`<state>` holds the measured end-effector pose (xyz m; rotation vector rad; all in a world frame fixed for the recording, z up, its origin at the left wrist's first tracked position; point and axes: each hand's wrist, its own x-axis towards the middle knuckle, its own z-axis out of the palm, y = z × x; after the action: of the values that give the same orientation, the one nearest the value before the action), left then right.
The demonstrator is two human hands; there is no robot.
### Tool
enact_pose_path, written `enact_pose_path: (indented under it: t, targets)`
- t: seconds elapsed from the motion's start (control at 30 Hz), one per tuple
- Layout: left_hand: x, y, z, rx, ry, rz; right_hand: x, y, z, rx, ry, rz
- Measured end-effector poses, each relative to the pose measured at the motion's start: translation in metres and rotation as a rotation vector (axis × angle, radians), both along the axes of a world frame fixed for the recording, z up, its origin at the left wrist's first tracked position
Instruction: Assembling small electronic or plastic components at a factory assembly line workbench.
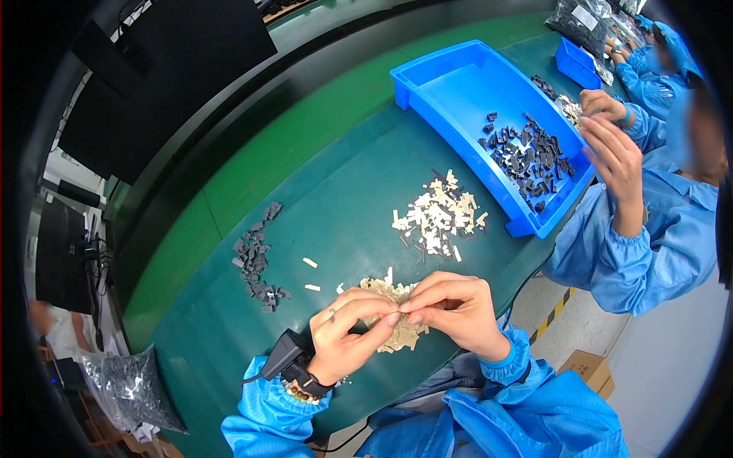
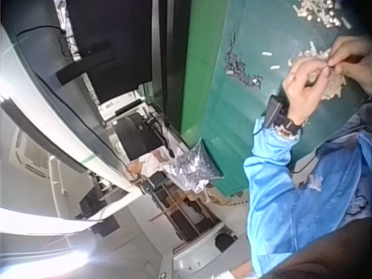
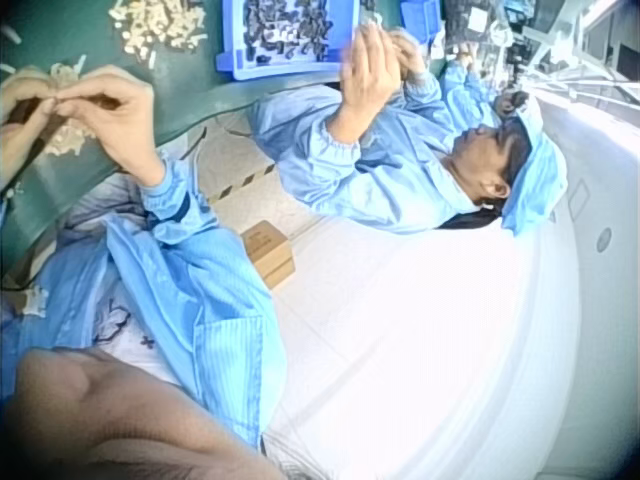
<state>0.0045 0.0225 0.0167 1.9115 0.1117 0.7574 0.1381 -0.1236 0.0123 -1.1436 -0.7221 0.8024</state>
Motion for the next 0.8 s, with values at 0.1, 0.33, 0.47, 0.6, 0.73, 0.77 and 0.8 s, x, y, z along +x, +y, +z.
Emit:
enact_pose_path:
  t: [0.1, 0.33, 0.47, 0.6, 0.73, 0.77, 0.8]
  targets:
    - [-0.001, -0.001, -0.001, 0.009, 0.003, -0.002, -0.002, 0.0, -0.001, -0.015, -0.019, -0.022]
    - [-0.001, 0.001, 0.002, 0.083, -0.038, -0.01, -0.01, 0.004, 0.002, 0.062, -0.434, -0.206]
    - [-0.002, 0.0, 0.003, 0.102, -0.051, 0.003, -0.014, 0.005, 0.007, 0.064, -0.557, -0.26]
    - [-0.001, 0.0, 0.002, 0.111, -0.054, 0.014, -0.015, 0.005, 0.001, 0.085, -0.625, -0.307]
    - [-0.002, 0.0, 0.002, 0.115, -0.049, -0.002, -0.01, 0.002, 0.001, 0.072, -0.408, -0.212]
    - [-0.002, 0.0, 0.002, 0.115, -0.049, -0.003, -0.008, 0.001, 0.003, 0.072, -0.408, -0.213]
    - [-0.002, 0.0, 0.002, 0.114, -0.047, -0.015, -0.007, -0.001, 0.004, 0.028, -0.379, -0.173]
